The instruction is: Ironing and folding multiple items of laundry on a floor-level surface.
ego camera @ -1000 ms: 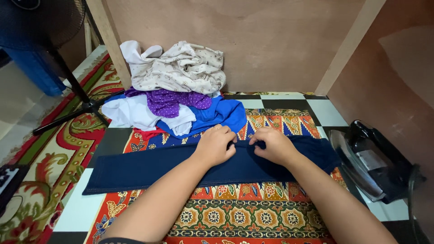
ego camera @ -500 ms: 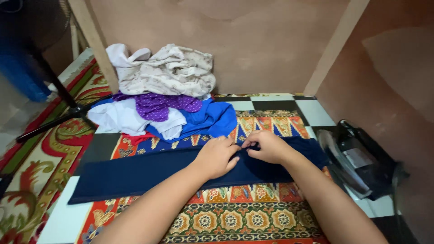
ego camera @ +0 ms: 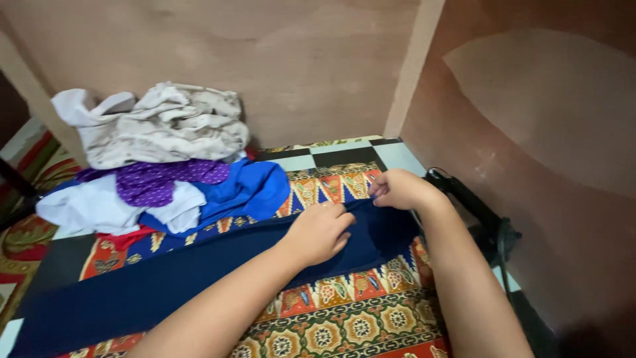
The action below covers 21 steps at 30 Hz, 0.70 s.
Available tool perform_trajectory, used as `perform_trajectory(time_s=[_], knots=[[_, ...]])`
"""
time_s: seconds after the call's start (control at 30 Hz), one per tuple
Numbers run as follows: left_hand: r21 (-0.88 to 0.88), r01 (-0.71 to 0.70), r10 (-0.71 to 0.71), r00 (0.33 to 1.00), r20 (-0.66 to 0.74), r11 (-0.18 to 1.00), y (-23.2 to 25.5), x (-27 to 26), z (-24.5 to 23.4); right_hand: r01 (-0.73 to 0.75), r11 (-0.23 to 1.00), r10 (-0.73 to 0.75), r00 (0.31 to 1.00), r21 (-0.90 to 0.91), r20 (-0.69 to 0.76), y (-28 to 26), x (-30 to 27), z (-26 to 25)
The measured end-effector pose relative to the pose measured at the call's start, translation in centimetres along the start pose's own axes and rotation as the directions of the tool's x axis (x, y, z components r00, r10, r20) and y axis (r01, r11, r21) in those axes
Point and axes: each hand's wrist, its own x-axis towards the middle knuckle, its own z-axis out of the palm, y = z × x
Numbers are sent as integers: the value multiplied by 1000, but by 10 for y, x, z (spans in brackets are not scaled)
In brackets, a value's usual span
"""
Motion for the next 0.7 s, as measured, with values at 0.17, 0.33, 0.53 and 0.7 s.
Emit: perform_trajectory(time_s=[0.17,0.33,0.53,0.7], knots=[[2,-13,12,998,65,1000,16,34,33,-107,915,120,993,-389,8,28,7,1],[-30,-6,11,990,142,1000,16,36,47,-189,849,239,970,-494,39,7,2,8],[-33,20,-17,994,109,999,3,12,5,-133,879,173,984,-457,46,21,12,8],[133,299,-307,951,44,945,-39,-28,-25,-25,993,41,990,-119,134,23,12,-5]])
